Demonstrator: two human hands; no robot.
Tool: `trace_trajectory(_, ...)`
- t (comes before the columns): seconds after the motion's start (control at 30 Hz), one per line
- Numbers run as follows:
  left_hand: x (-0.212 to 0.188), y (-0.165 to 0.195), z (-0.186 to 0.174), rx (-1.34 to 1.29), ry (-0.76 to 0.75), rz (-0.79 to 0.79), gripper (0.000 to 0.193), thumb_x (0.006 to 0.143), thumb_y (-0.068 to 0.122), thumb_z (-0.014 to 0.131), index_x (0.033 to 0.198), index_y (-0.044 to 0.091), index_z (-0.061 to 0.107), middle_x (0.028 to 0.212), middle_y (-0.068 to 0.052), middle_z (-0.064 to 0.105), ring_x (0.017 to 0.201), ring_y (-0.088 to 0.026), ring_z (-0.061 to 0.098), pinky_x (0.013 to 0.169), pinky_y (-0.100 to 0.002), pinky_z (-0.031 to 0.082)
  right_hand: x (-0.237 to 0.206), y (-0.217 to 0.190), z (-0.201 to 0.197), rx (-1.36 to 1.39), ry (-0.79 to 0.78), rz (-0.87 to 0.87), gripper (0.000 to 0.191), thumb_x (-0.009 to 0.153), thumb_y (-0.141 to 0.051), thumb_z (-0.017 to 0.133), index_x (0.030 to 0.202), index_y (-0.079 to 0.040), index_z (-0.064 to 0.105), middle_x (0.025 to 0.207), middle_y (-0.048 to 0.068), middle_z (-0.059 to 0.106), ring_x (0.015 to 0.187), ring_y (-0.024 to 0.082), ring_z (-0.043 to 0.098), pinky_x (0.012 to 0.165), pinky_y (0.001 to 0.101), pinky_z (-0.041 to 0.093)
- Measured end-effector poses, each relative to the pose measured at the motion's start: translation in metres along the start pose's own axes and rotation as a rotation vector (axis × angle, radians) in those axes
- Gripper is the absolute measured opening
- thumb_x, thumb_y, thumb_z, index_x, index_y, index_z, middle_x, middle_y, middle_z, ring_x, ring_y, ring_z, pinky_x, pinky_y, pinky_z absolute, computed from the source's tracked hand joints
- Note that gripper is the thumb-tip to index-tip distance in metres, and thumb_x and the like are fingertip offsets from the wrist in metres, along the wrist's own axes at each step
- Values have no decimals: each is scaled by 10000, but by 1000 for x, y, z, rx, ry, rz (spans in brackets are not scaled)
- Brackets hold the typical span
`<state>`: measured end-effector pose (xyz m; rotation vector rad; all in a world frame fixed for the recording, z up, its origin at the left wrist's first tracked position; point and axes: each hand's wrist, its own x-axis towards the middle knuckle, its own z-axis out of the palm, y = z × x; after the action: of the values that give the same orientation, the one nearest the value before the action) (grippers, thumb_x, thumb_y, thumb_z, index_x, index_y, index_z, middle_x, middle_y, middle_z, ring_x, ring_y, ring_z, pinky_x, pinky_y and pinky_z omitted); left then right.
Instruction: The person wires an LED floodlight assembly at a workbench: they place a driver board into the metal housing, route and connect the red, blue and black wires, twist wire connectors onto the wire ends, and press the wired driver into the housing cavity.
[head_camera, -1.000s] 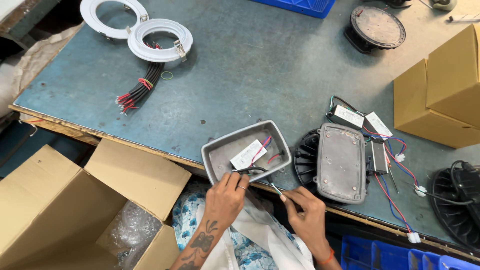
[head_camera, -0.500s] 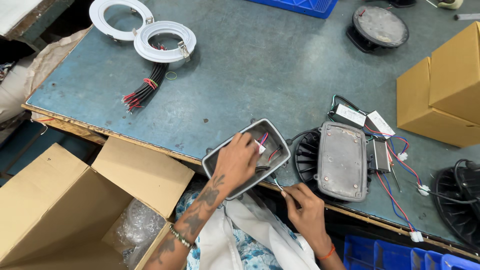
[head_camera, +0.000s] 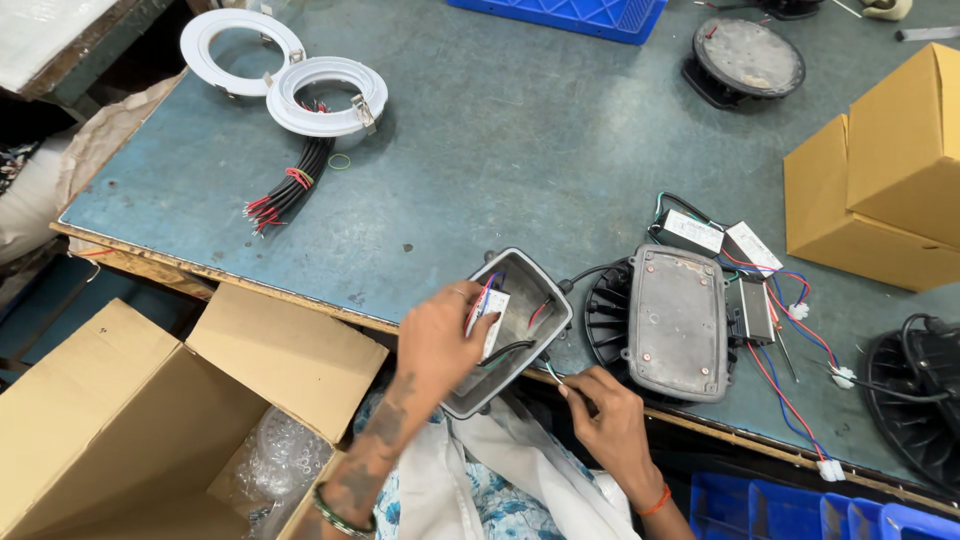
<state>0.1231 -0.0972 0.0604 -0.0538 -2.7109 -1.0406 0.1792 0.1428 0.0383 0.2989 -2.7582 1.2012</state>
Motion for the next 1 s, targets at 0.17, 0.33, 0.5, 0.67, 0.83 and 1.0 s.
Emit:
trace_trajectory(0.17,-12,20,23,272,-102,-99,652,793,332,796,1310,6,570,1007,-178,705,844,-364,716,669,-463,566,-5,0,-2,27,-24,12,98,825,-79,733,900,-24,764,816,93,718,558,229,684,466,300,527)
trace_trajectory(0.33,-24,11,24,197,9,-25,634,804,364,790,1306,37,584,989,-150,714,866,-357,710,654,-465,554,-3,9,-9,118,-131,126,99,860,-83,729,923,-13,761,794,90,714,564,177,713,504,290,549)
trace_trajectory(0.5,-33,2,17,88,72,42,520,843,354,772,1275,103,629,1009,-108,738,858,-339,716,665,-450,547,-13,37,-20,284,-137,256,270,882,-56,668,1145,-28,724,849,56,719,638,121,687,555,263,567)
trace_trajectory(0.67,-41,3,15,25,214,113,483,879,328,776,1246,47,636,1061,-125,732,897,-335,716,711,-416,559,-16,63,-12,1067,-140,347,242,979,-76,569,1138,72,677,971,100,706,796,144,654,661,266,546)
trace_trajectory(0.83,-77,7,25,-12,505,228,415,896,193,783,1231,0,633,1176,-168,673,1009,-344,694,826,-394,577,-9,51,14,520,-120,345,319,1030,-227,594,1242,-13,700,819,61,595,693,124,489,577,254,396)
trace_trajectory(1.0,-113,12,48,17,382,493,392,847,248,846,1101,26,647,1080,-130,657,981,-310,675,860,-404,563,15,41,28,193,-186,43,298,994,-222,614,1173,0,698,855,40,640,691,122,573,614,254,455)
